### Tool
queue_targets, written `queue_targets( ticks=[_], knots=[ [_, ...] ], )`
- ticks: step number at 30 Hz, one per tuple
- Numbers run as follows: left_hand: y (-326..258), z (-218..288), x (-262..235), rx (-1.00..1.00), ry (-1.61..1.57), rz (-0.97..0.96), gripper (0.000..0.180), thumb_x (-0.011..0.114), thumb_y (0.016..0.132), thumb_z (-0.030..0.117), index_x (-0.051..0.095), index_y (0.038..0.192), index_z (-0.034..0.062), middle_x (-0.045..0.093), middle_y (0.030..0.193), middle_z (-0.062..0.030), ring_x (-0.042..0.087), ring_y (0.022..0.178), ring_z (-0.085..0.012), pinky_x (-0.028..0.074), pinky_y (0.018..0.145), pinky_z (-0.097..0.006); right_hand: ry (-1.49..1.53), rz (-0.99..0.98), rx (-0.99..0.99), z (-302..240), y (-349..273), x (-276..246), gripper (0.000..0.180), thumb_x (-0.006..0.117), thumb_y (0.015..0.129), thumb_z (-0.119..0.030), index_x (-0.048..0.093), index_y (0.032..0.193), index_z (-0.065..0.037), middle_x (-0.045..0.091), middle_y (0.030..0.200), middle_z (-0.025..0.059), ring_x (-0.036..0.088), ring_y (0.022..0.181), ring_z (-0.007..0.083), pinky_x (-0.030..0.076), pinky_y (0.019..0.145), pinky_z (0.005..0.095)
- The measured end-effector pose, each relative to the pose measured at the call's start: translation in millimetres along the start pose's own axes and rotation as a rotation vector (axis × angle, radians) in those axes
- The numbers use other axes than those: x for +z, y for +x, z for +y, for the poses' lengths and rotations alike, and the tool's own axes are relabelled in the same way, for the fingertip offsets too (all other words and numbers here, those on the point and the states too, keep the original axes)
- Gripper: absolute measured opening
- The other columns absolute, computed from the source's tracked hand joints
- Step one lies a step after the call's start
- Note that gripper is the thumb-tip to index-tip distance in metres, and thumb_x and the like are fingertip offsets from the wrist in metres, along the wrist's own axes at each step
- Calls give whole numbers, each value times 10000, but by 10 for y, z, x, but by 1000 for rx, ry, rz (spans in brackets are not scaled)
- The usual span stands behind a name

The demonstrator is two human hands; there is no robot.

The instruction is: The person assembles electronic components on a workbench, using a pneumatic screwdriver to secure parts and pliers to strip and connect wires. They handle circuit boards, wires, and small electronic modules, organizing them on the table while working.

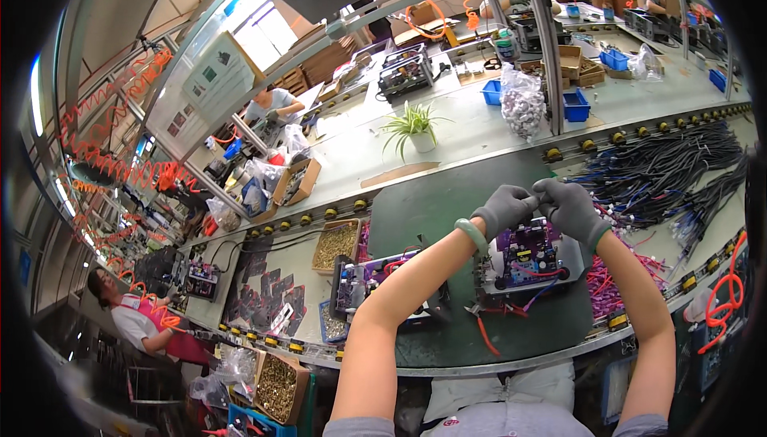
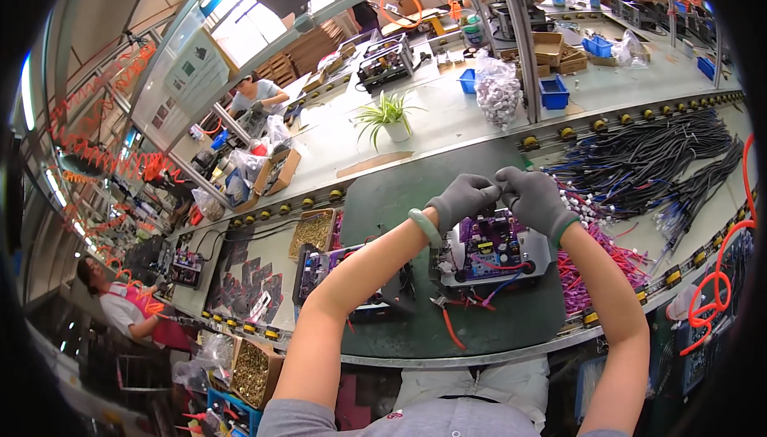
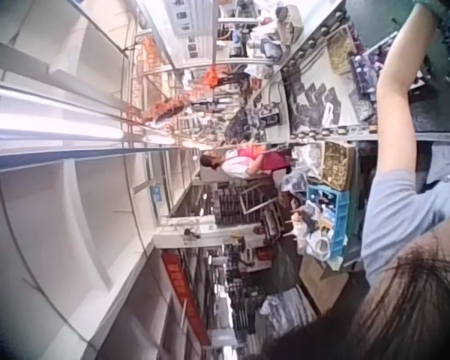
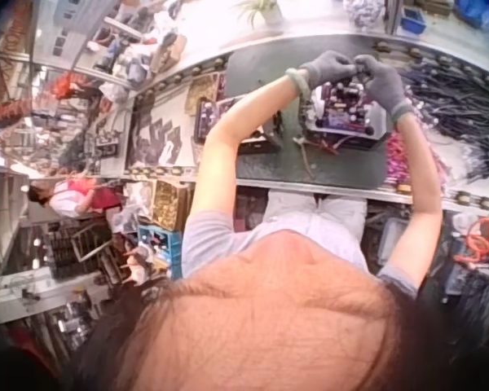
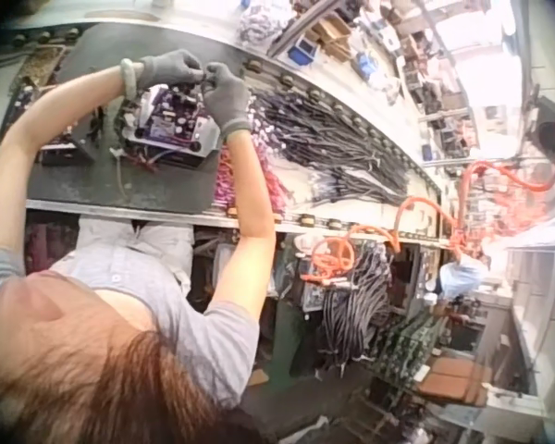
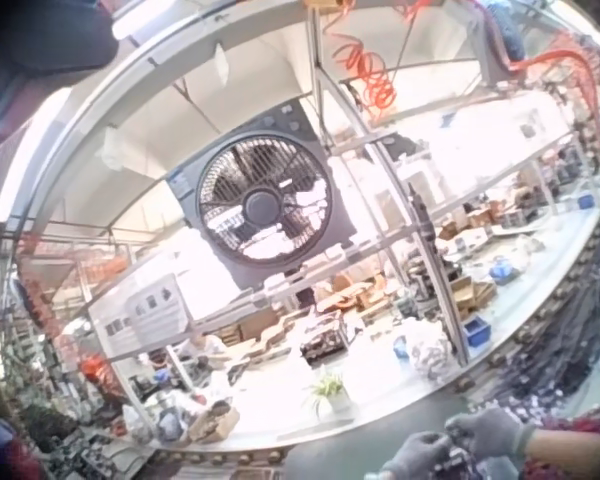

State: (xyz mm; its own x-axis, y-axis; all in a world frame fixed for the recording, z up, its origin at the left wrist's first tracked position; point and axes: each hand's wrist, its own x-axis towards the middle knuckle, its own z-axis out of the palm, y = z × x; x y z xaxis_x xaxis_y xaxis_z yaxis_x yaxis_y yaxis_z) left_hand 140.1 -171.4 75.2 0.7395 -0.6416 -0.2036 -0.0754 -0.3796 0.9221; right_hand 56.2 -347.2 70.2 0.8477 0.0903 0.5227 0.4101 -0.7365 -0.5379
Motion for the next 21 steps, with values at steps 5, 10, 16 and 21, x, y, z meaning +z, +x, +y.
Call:
queue_targets(
  ticks=[5, 10, 16, 21],
  knots=[
    [-6, 6, 8, -42, 27, -20, 289, 627, 923, 239, 689, 976, -38, 677, 789, -76, 619, 700, -136, 502, 665, -284, 30, -37, 55, -3, -2, -8, 241, 707, 812, -109, 657, 1048, -115, 702, 788, 149, 696, 733, 325, 553, 659, 398],
    [15, 0, 49, 58, 174, 3, 300, 566, 937, 246, 690, 949, -26, 677, 778, -83, 616, 693, -151, 502, 659, -299, 40, -41, 60, -28, 16, -24, 129, 699, 824, -118, 703, 952, -101, 703, 801, 144, 693, 744, 328, 549, 670, 400],
    [47, -62, 60, 57, 158, 13, 306, 541, 927, 235, 691, 954, -30, 672, 767, -105, 601, 667, -167, 507, 649, -324, 7, -73, 63, -42, 19, -46, 95, 685, 840, -133, 727, 921, -107, 692, 837, 132, 673, 798, 338, 538, 726, 419],
    [-51, 0, 91, 61, 254, 47, 281, 564, 920, 243, 684, 1025, 12, 689, 856, -119, 653, 784, -241, 526, 746, -352, -59, -55, 18, -23, 24, -37, 115, 705, 808, -107, 728, 920, -96, 689, 843, 121, 671, 804, 330, 530, 725, 408]
  ],
)
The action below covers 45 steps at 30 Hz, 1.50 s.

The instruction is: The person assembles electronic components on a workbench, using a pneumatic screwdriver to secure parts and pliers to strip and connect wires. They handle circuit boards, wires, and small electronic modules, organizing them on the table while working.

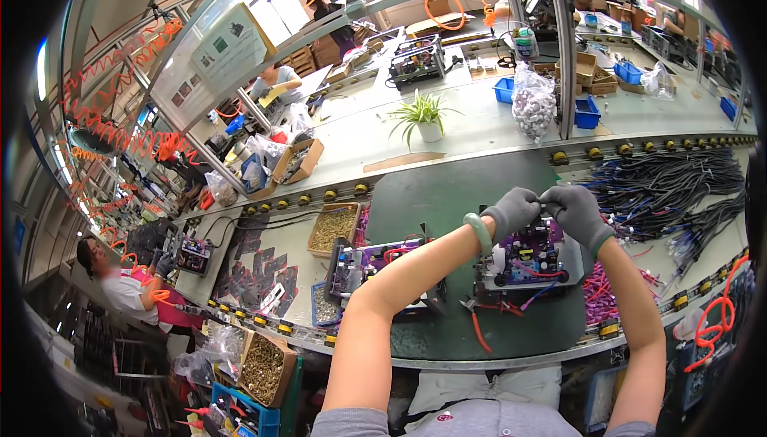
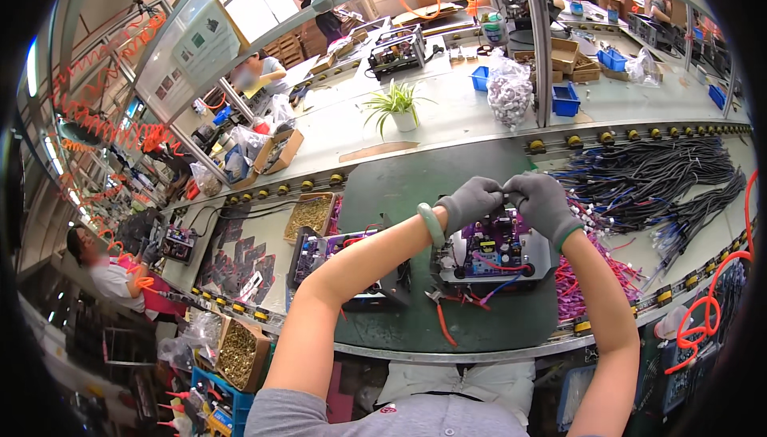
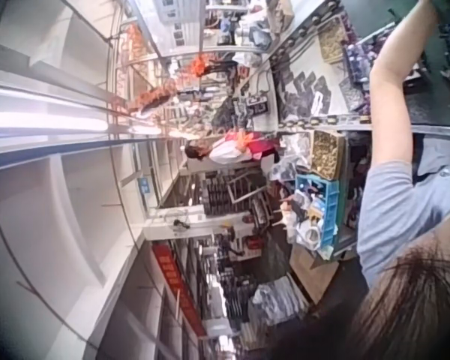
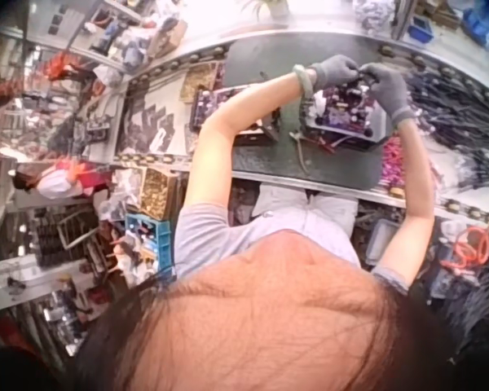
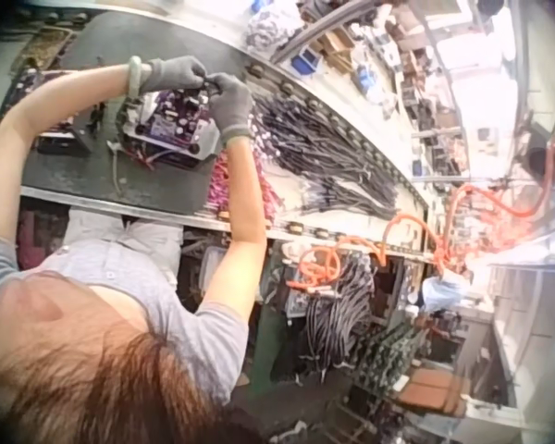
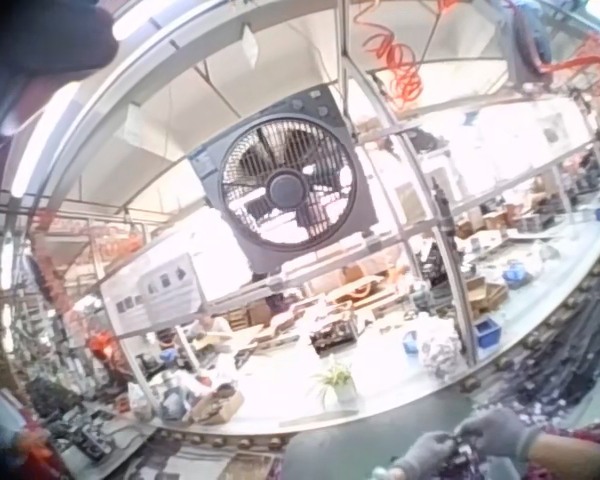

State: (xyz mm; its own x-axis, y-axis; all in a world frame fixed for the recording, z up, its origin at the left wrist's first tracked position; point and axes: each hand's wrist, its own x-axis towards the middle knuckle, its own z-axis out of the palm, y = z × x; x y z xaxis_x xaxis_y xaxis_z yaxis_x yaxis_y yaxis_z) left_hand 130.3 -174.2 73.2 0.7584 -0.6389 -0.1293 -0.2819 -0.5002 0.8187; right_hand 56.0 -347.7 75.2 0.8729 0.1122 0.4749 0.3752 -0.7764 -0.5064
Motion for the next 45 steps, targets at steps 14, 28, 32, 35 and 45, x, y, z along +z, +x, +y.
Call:
queue_targets(
  ticks=[14, 28, 32, 35, 45],
  knots=[
    [-926, -261, -408, -220, 313, 42, 943, 398, 929, 696, 225, 1514, -23, 567, 1314, -311, 532, 1263, -436, 402, 1074, -426, -801, -469, -102, -60, 99, -56, 80, 685, 756, -131, 747, 799, -157, 673, 980, 40, 616, 1044, 236, 406, 980, 400],
    [-1213, -108, -618, -177, 435, -267, 1006, 546, 830, 737, 356, 1444, -37, 630, 1218, -275, 602, 1183, -402, 452, 1025, -423, -590, -333, -74, -28, 40, -23, 90, 665, 721, -122, 729, 784, -120, 663, 942, 82, 620, 1006, 275, 477, 898, 411],
    [-1271, -163, -605, -151, 336, -299, 898, 749, 759, 572, 446, 1368, -13, 666, 1130, -223, 656, 1065, -324, 493, 966, -392, -817, -524, -105, -37, 72, 21, 149, 695, 712, -134, 727, 855, -114, 667, 957, 89, 630, 983, 267, 525, 821, 419],
    [-1217, -179, -575, -98, 129, -332, 898, 862, 668, 448, 467, 1320, -26, 672, 1074, -183, 657, 1000, -288, 489, 961, -364, -875, -614, -132, -32, 102, -10, 134, 706, 745, -137, 745, 872, -116, 681, 984, 81, 641, 1003, 275, 512, 890, 424],
    [-1226, -125, -597, -69, 344, -301, 1018, 844, 590, 527, 444, 1327, -49, 672, 1094, -244, 660, 1058, -368, 518, 933, -406, -902, -686, -183, -167, 240, -24, 100, 657, 769, -132, 744, 819, -124, 676, 956, 49, 632, 998, 240, 442, 942, 409]
  ],
)
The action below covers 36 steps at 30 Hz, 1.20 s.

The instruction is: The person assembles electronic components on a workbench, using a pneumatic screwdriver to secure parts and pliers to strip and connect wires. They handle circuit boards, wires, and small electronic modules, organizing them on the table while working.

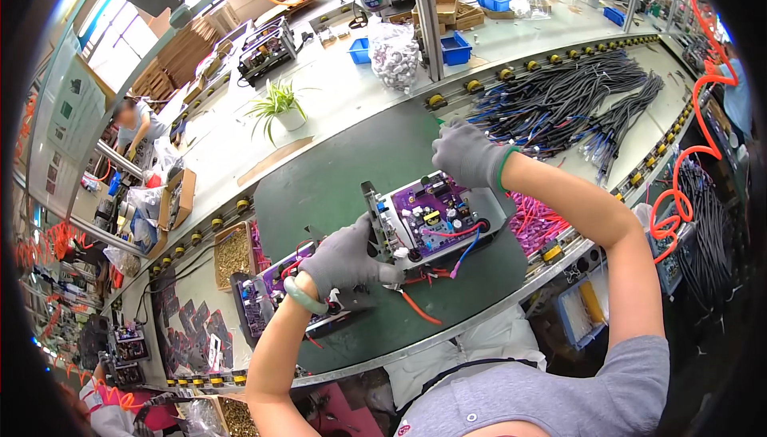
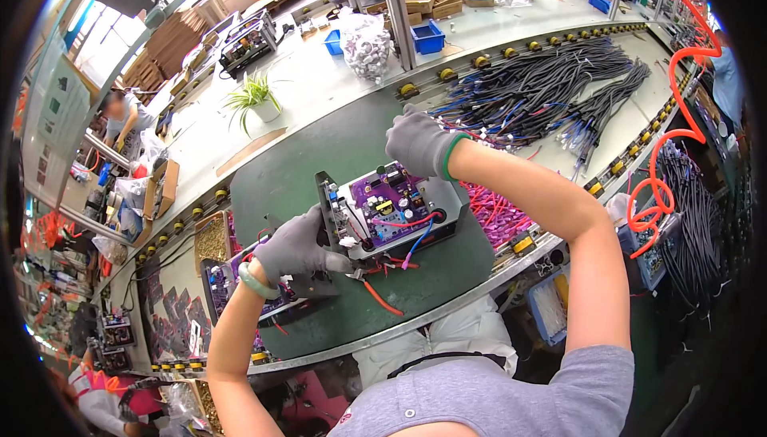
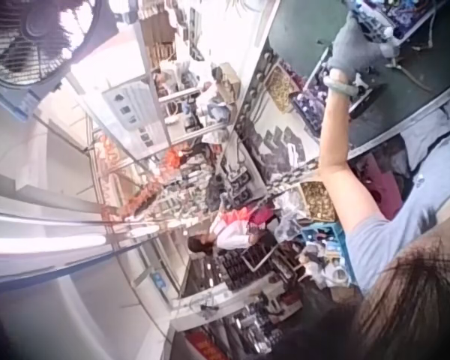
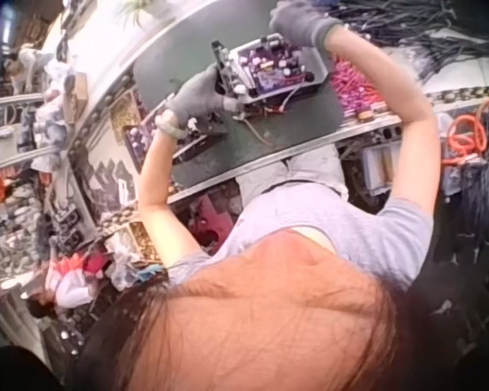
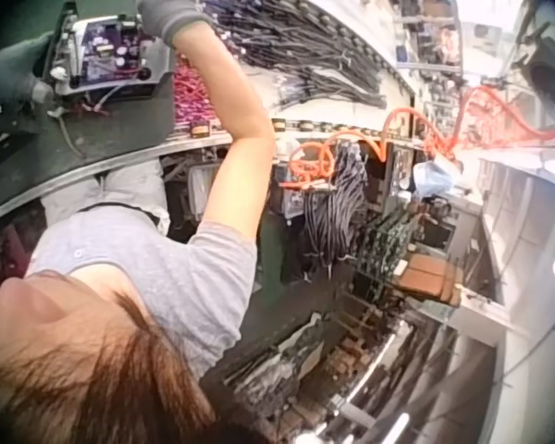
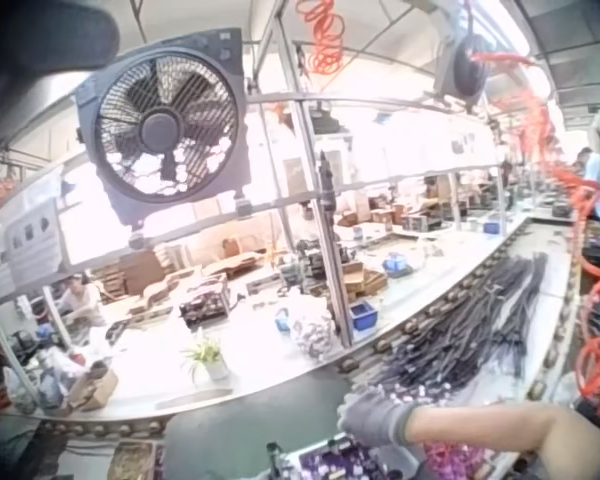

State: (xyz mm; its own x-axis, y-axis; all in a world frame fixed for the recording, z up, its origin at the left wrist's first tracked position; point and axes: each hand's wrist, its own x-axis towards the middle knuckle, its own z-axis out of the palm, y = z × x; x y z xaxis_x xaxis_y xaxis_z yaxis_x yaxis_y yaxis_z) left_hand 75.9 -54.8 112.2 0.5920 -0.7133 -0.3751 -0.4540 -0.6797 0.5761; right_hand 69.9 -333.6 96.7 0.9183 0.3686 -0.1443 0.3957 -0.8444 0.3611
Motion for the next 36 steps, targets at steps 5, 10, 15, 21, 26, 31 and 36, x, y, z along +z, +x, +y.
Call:
queue_targets(
  ticks=[5, 10, 15, 21, 26, 31, 36],
  knots=[
    [8, -18, 15, 47, -12, 20, 990, 853, 599, 502, 448, 1331, -27, 674, 1109, -229, 659, 1064, -367, 518, 926, -411, -72, -81, -94, -7, 109, -117, 85, 676, 762, -162, 748, 799, -136, 692, 881, 58, 660, 926, 238, 455, 865, 407],
    [17, -49, 49, 10, -35, 24, 969, 862, 600, 491, 456, 1319, -16, 677, 1105, -222, 662, 1054, -368, 520, 919, -418, -213, -203, -227, -92, 351, -238, 151, 683, 773, -204, 768, 884, -144, 729, 827, 46, 687, 763, 233, 408, 682, 421],
    [29, -66, 53, -1, -19, 27, 965, 864, 599, 497, 460, 1312, -12, 680, 1091, -226, 664, 1049, -372, 526, 903, -421, -183, -216, -271, -96, 465, -197, 126, 707, 739, -197, 764, 840, -146, 708, 770, 42, 681, 730, 232, 411, 718, 399],
    [11, -11, 26, -59, 13, 3, 975, 910, 601, 484, 471, 1294, -42, 679, 1126, -186, 661, 1064, -297, 500, 946, -369, 85, -149, 16, 18, 161, 38, 171, 698, 750, -166, 758, 902, -116, 726, 888, 97, 701, 878, 271, 470, 833, 397],
    [-24, 54, 21, -9, 12, 40, 960, 831, 610, 556, 485, 1316, 5, 691, 1106, -204, 678, 1035, -350, 530, 904, -408, 474, 488, -84, -228, -400, 66, 179, 743, 766, -251, 730, 909, -144, 679, 959, 47, 622, 980, 247, 428, 967, 411],
    [-160, 140, 135, -19, 105, 201, 885, 789, 674, 563, 516, 1285, -17, 696, 1056, -203, 692, 1004, -331, 545, 888, -394, 257, 616, -157, -780, -728, -20, 229, 781, 732, -290, 681, 858, -126, 614, 1024, 73, 573, 984, 310, 436, 910, 446],
    [-529, 333, 806, 564, 558, 1019, 481, 742, 773, 264, 600, 1174, 38, 607, 1173, -172, 633, 948, -287, 505, 770, -401, 1176, 699, 3, -577, -1021, 32, 119, 725, 740, -41, 635, 811, -71, 641, 756, 95, 627, 700, 296, 496, 693, 409]
  ],
)
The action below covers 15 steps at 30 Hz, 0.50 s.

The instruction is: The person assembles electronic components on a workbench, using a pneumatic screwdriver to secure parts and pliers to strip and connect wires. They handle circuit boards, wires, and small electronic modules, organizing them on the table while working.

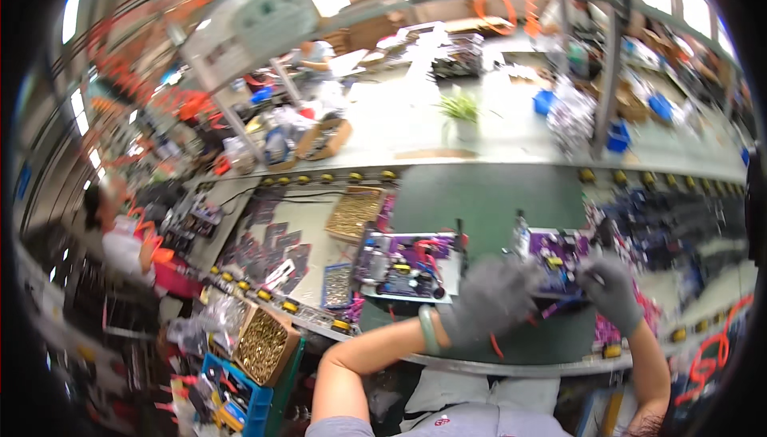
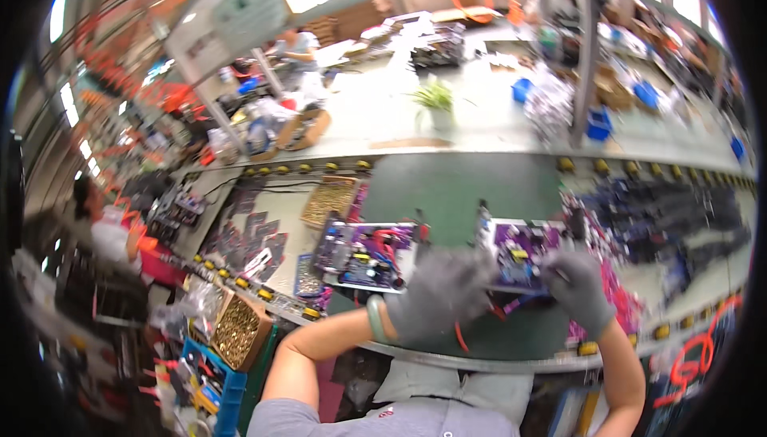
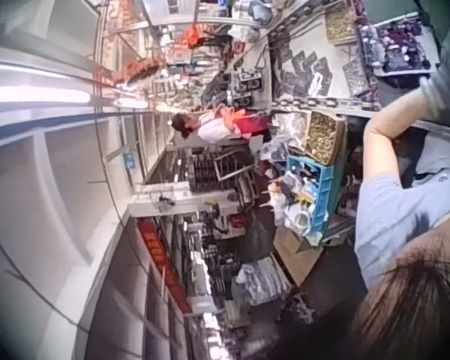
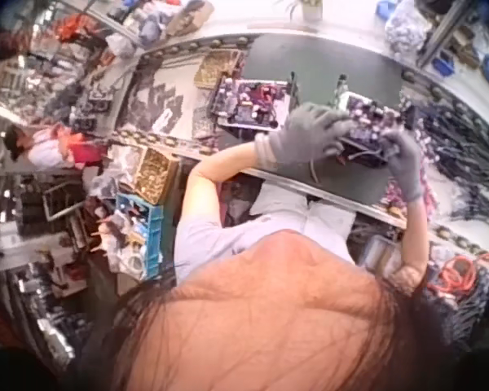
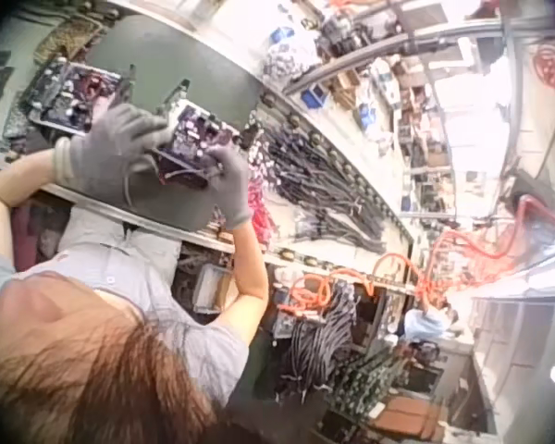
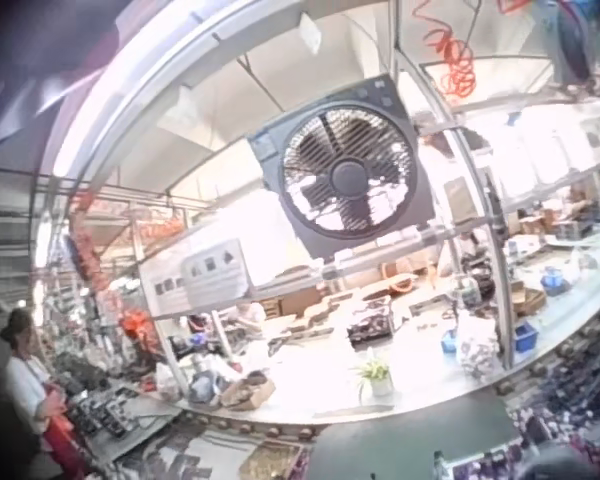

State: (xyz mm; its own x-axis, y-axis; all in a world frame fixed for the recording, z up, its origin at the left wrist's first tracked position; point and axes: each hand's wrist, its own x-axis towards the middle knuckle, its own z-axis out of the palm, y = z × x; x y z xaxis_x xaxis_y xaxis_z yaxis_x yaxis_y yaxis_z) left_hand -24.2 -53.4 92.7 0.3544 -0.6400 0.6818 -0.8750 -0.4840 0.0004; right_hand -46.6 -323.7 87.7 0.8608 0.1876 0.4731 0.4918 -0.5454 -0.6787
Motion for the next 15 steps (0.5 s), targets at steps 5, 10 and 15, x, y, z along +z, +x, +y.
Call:
queue_targets(
  ticks=[5, 10, 15],
  knots=[
    [-212, 654, 564, -454, -395, -259, 547, 704, 839, 287, 540, 1320, 85, 666, 1069, -127, 677, 762, -342, 562, 664, -403, -207, -139, -184, 52, -138, -145, 149, 766, 682, -110, 689, 807, -126, 635, 649, 66, 608, 632, 286, 455, 751, 389],
    [-163, 678, 1223, -543, -863, -232, 344, 608, 925, 228, 583, 1242, 95, 671, 931, -190, 676, 875, -370, 533, 730, -461, -292, -313, -249, -39, -103, -197, 212, 766, 672, -142, 703, 874, -141, 615, 681, 56, 602, 678, 287, 437, 811, 398],
    [99, 488, 1091, -511, -563, -346, 149, 550, 950, 196, 602, 1040, 88, 673, 827, -144, 676, 775, -350, 507, 653, -470, -482, -237, -301, -80, -79, -168, 301, 776, 668, -203, 693, 950, -140, 602, 750, 54, 598, 769, 282, 419, 846, 429]
  ],
)
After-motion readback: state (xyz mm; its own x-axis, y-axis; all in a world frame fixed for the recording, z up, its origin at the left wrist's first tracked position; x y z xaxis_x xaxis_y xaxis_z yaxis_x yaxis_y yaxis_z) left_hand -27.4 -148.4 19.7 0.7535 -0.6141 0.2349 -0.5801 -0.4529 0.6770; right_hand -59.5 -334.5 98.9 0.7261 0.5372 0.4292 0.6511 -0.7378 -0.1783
